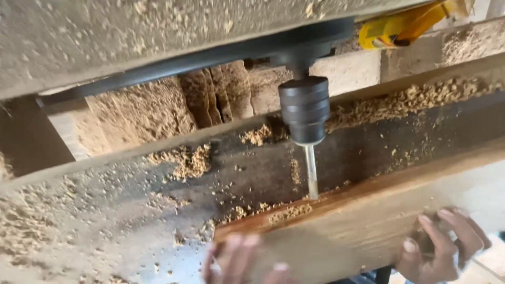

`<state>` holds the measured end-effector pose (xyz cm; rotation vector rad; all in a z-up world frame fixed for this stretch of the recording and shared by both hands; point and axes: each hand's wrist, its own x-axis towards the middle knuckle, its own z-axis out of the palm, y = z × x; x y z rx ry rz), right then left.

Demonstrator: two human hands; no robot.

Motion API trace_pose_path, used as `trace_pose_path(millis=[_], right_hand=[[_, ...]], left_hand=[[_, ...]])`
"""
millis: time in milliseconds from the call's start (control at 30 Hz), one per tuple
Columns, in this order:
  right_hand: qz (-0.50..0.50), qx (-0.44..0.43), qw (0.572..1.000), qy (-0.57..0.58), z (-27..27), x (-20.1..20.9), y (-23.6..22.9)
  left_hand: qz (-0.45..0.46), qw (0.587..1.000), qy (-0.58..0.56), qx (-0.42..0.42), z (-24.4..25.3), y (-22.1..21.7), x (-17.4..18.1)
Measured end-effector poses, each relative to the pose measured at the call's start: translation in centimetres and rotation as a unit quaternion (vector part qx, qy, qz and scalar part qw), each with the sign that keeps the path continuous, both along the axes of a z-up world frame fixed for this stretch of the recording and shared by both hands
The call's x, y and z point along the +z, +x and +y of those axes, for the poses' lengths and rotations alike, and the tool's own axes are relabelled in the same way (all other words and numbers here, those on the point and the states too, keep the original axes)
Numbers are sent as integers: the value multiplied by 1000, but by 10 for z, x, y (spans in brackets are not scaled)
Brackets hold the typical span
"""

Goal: Use a vertical mortising machine to drill slots into a wooden board.

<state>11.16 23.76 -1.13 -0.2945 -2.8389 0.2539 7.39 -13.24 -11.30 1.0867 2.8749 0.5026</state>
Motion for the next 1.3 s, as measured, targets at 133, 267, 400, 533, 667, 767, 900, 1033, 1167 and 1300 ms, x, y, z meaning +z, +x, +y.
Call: trace_pose_path(millis=[133,267,400,533,667,767,900,1033,1167,1300], right_hand=[[-79,-23,996,-13,-22,26,-19],[-37,18,999,7,13,2,12],[-24,14,1000,3,6,7,15],[-47,-6,999,-12,4,13,13],[-46,-12,998,-30,0,15,2],[-54,-8,998,-21,1,17,-2],[-49,-21,998,-16,0,14,-3],[-63,-30,998,-10,-8,19,-11],[-31,-53,997,-35,-7,11,-11],[-33,-32,999,-28,-2,12,-10]], left_hand=[[-509,619,487,347,-25,21,-27],[-258,856,353,276,43,-30,41],[-266,845,349,306,41,-22,47],[-266,859,314,305,38,-22,44],[-286,833,353,315,41,-26,42],[-280,838,332,330,44,-35,48],[-281,846,336,305,40,-35,41],[-270,843,349,307,39,-34,38],[-291,830,352,320,40,-35,39],[-272,850,330,308,36,-35,34]])
